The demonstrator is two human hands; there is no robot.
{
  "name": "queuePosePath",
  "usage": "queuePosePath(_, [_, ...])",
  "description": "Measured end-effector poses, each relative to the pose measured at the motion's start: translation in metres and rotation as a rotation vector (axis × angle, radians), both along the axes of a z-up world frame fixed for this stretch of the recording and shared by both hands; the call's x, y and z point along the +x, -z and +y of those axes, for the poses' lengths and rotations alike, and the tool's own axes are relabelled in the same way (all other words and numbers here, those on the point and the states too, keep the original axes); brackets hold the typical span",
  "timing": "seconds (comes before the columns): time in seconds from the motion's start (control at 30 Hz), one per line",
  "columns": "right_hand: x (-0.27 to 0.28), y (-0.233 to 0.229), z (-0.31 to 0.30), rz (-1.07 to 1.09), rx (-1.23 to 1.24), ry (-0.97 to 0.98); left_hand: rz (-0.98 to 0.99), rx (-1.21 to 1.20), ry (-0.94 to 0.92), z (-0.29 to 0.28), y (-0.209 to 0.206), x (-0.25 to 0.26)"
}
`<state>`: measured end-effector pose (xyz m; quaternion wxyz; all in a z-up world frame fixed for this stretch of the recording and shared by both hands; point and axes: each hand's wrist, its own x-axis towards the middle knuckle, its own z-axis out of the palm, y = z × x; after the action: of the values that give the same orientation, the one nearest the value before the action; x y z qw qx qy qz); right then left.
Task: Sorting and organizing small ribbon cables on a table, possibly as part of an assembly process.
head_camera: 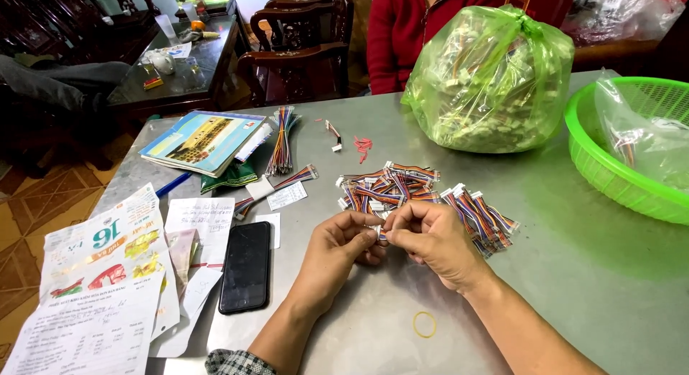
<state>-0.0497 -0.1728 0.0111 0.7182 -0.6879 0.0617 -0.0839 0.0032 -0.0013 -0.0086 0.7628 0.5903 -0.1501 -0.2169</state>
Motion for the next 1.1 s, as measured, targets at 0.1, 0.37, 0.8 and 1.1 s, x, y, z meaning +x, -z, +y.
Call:
queuePosePath(0.1, [0.002,0.002,0.001,-0.01,0.032,0.003,-0.02,-0.021,0.002,0.001,-0.003,-0.002])
queuePosePath(0.37, [0.003,0.005,-0.007,-0.094,-0.195,0.062,0.007,-0.004,-0.052,-0.003,-0.011,-0.006])
queuePosePath(0.8, [0.006,0.012,-0.055,-0.46,-1.191,0.533,-0.477,0.517,-0.404,0.009,-0.006,0.006])
queuePosePath(1.1, [0.027,0.036,-0.028,-0.104,-1.345,0.4,-0.514,0.591,-0.342,0.004,0.005,0.009])
